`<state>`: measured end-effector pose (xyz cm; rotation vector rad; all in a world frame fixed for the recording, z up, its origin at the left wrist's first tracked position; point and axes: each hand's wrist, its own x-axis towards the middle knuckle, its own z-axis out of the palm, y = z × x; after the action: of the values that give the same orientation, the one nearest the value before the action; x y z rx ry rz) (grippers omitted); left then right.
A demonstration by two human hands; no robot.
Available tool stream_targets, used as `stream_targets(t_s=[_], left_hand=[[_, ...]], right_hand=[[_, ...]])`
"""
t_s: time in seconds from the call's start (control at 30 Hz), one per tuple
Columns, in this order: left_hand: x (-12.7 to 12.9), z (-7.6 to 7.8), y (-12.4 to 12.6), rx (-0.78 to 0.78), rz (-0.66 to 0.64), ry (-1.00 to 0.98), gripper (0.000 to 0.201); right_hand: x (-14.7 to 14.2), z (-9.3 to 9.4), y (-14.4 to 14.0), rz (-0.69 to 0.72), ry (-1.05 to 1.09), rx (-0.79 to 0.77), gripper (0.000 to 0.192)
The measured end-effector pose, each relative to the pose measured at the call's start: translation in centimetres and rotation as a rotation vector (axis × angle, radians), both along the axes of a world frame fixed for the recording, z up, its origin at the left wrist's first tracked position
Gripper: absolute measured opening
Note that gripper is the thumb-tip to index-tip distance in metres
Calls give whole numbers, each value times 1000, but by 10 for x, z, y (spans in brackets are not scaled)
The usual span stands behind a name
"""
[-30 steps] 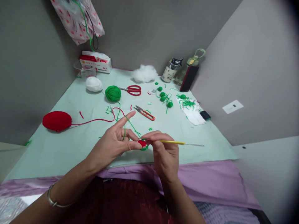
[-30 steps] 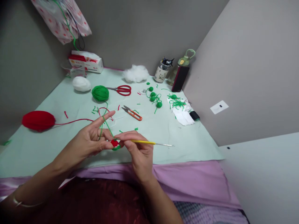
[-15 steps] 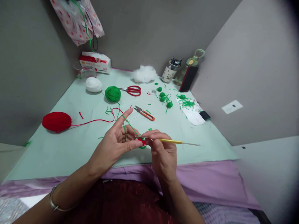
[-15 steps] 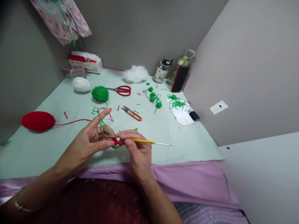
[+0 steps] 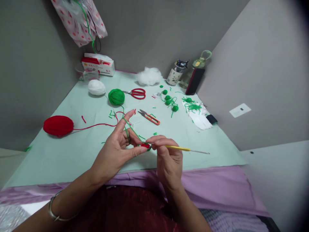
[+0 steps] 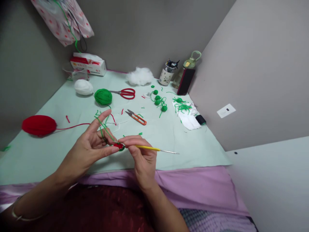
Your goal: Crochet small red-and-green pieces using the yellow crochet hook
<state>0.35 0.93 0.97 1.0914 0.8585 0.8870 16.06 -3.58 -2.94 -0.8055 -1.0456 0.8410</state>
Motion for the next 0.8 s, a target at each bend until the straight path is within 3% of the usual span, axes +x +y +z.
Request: stream_targets(t_s=[0.17,0.27,0.4,0.53,0.6,0.7,0.8], left_hand=[[0,0,1,-34,15,-38,116],[-2,1,5,-95,-20,-67,110],[-16,4,18,-78,37,-82,70],[-46,8,38,97,56,12,23],[-67,10,49,187,169,8,9],[-96,16,62,157,288,57,29],[-108,20,67,182,330,366,24]], right_hand=[[1,0,0,-16,-33,-20,13],[3,2,4,43,28,-56,19],[9,4,8,215,139,-141,30],[20,7,9,286,201,-186,41],[26,10,9,296,222,-193,42],[33,14,9,312,202,-214,38],[36,16,9,335,169,-240,33]])
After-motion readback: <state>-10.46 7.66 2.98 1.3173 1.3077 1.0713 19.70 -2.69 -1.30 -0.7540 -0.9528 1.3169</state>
